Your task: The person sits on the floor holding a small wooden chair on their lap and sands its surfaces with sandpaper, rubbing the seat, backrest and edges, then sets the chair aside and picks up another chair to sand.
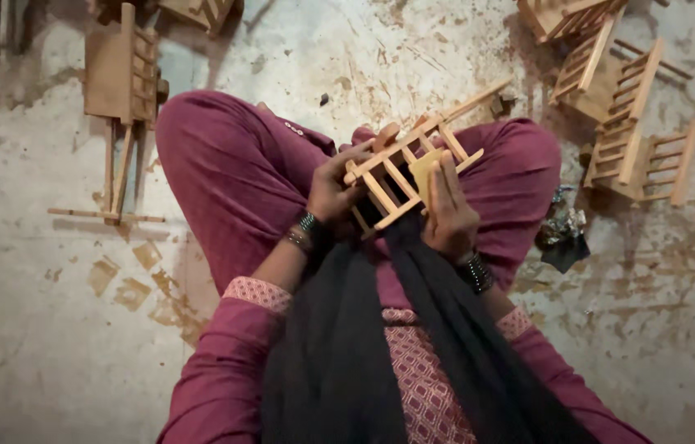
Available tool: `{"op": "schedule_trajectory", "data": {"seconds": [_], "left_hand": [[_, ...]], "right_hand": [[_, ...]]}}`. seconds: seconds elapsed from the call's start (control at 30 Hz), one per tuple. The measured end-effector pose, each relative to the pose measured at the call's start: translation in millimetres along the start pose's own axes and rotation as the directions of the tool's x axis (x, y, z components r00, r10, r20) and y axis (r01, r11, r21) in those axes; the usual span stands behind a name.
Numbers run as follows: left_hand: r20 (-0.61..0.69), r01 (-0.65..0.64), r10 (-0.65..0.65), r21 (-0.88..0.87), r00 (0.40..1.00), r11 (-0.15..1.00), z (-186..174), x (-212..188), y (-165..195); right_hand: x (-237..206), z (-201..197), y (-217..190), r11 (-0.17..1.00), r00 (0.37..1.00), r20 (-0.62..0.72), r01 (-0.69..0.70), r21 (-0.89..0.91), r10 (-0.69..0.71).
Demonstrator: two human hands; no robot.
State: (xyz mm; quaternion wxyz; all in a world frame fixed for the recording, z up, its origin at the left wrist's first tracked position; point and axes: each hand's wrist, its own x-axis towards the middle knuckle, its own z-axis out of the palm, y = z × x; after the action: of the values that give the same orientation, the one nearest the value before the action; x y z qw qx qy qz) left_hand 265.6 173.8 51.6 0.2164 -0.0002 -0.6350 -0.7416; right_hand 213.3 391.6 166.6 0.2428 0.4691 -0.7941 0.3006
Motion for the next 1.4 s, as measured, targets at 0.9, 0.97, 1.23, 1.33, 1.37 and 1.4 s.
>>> {"op": "schedule_trajectory", "data": {"seconds": [0.9,0.97,1.23,1.33,1.37,1.4], "left_hand": [[0.007,0.065,-0.068,0.202,0.998,0.977,-4,45,12],[0.006,0.111,-0.116,0.238,0.993,0.965,12,60,25],[-0.006,0.076,-0.092,0.617,0.996,0.783,54,99,73],[0.017,-0.008,-0.005,0.687,1.0,0.727,55,107,66],[0.017,-0.007,-0.006,0.687,1.0,0.727,53,108,62],[0.012,0.001,-0.013,0.688,1.0,0.726,50,110,56]], "right_hand": [[21,-15,44,0.985,0.994,0.066,0.08,0.151,-0.091],[13,-15,59,0.975,0.998,0.031,0.044,0.22,-0.052],[16,-23,111,0.933,0.996,0.006,0.081,0.351,-0.089],[22,-17,120,0.95,0.994,-0.03,0.114,0.292,-0.11],[25,-13,120,0.957,0.993,-0.051,0.115,0.266,-0.105],[27,-11,119,0.963,0.993,-0.067,0.111,0.244,-0.097]]}}
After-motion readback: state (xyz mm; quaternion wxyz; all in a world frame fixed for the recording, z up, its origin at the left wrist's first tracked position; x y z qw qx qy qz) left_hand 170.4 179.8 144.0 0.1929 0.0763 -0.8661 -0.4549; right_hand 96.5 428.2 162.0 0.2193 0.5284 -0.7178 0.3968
